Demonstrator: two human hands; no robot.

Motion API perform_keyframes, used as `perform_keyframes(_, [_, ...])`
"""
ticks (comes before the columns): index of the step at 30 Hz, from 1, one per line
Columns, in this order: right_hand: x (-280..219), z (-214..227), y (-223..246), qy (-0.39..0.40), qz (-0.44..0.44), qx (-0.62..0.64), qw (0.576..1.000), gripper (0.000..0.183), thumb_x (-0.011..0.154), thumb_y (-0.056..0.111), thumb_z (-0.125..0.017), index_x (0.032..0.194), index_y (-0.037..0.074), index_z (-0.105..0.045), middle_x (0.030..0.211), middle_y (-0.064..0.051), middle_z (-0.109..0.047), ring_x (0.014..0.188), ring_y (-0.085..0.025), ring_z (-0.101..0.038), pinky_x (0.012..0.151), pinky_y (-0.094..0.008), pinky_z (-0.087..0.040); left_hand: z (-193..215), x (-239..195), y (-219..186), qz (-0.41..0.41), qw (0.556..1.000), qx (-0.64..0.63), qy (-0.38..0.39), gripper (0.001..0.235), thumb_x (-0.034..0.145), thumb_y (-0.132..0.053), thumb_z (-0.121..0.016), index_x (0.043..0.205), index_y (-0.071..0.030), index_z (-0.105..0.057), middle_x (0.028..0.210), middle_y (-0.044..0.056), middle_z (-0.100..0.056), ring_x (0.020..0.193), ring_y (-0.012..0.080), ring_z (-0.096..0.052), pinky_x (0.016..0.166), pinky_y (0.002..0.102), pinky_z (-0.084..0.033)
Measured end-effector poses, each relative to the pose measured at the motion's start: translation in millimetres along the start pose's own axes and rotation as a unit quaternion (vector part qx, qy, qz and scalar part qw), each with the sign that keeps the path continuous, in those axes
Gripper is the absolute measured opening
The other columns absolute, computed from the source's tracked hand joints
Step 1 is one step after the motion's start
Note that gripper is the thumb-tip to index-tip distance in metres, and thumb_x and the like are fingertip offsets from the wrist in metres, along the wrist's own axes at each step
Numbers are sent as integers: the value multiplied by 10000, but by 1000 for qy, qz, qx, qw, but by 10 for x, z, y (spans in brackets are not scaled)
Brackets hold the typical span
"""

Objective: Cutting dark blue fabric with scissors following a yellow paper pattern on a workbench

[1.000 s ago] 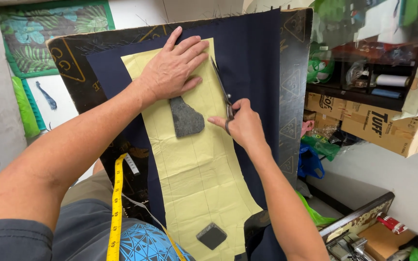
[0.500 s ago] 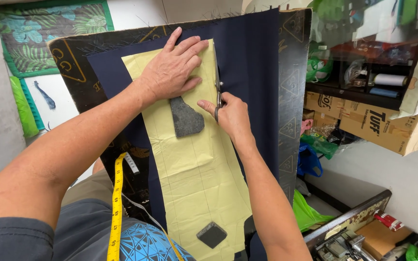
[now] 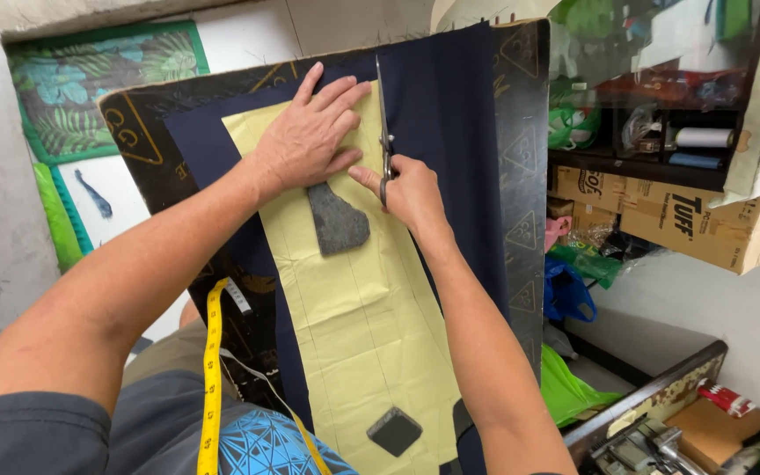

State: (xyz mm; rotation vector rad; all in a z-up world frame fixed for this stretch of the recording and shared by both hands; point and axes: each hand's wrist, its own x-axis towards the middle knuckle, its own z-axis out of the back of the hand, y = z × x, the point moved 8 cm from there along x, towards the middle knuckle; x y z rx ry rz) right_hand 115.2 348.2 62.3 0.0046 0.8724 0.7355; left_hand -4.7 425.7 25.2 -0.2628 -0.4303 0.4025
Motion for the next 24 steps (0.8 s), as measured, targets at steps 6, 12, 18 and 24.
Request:
perform_keyframes(6, [17, 151, 223, 27, -20, -28, 999, 590, 727, 713, -687, 755, 148, -522, 766, 9, -621, 688, -177, -612, 644, -344, -423, 19, 25, -14, -8, 1000, -9, 5, 413, 1008, -463, -592, 1037, -50, -587, 1556, 209, -528, 1463, 360, -462, 1260, 601, -198])
perform_keyframes(12, [110, 136, 146, -14, 24, 19, 999, 604, 730, 706, -712, 640, 140, -522, 557, -32, -646, 522, -172, -681, 612, -331, -481, 107, 44, -76, -21, 998, -51, -10, 338, 1025, -378, -603, 996, -45, -551, 1538, 210, -565, 1446, 391, -492, 1245, 617, -177])
perform_keyframes(18, [-1144, 366, -493, -108, -16, 134, 985, 579, 736, 659, -743, 743, 136, -495, 706, -61, -600, 735, -299, -552, 654, -417, -399, 224, 609, 63, 8, 989, -122, -88, 437, 957, -187, -755, 1285, 55, -595, 1297, 267, -588, 1180, 451, -522, 1051, 582, -307])
perform_keyframes(24, [-2344, -404, -1756, -165, -213, 434, 860, 354, 859, 422, -736, 715, 120, -620, 632, -17, -685, 581, -103, -591, 724, -281, -491, -607, 1286, 211, 50, 996, 71, 17, 804, 919, -639, -909, 1309, 21, -668, 1203, 275, -570, 1014, 488, -518, 907, 580, -310])
